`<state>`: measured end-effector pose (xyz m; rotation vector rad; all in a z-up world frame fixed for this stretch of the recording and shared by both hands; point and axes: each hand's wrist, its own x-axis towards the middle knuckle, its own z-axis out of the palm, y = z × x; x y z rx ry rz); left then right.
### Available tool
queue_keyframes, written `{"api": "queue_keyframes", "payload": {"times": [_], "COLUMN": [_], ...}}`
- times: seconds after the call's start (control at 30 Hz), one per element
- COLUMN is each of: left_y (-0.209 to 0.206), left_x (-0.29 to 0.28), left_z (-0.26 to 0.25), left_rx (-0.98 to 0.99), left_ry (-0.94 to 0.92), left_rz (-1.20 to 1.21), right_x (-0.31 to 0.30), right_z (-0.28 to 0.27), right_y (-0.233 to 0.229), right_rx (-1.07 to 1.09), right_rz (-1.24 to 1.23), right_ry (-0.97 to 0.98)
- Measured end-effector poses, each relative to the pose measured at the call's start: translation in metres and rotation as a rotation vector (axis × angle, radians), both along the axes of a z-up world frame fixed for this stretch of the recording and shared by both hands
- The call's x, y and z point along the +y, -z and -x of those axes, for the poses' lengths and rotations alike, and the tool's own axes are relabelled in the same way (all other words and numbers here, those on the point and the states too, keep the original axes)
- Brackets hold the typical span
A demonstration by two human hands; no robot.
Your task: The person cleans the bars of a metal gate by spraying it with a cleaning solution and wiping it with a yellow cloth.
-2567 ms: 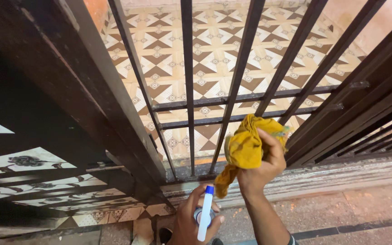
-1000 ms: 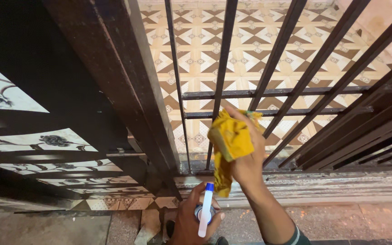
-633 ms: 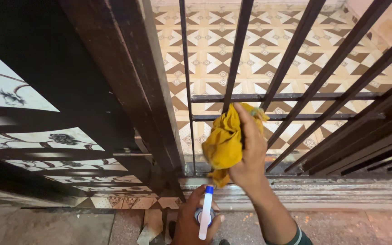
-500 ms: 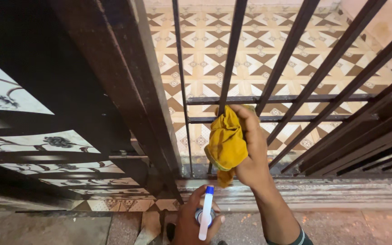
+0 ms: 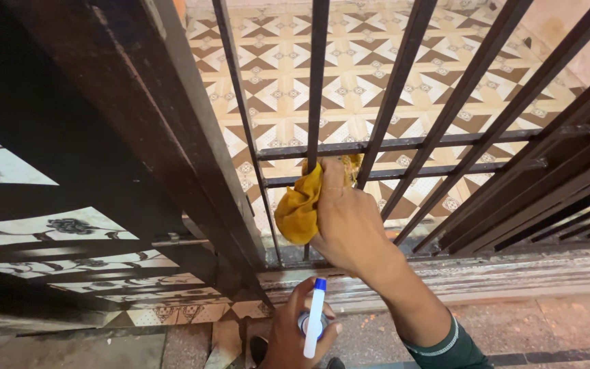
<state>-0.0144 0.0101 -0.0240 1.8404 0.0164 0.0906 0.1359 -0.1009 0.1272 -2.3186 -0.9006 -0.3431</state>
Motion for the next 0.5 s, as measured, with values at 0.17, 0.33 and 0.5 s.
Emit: {"api": "queue_keyframes", "payload": {"times": [0.17, 0.33, 0.5], "left_y": [0.0, -0.009, -0.014], "left_x": [0.003, 0.005, 0.0], "left_z": [0.003, 0.0, -0.002], "left_rx": [-0.079, -0.072, -0.104], "left_ry": [-0.066, -0.022, 0.0], "left_rz": [-0.007, 0.047, 0.037], "right_x": [0.014, 0.007, 0.013], "right_z": [0.004, 0.0, 0.003], "right_y": [0.001, -0.006, 0.005], "right_rx": [0.048, 0.0, 0.009], "right_rz": [-0.045, -0.575, 0.011], "right_ry": [0.167, -0.214, 0.131]}}
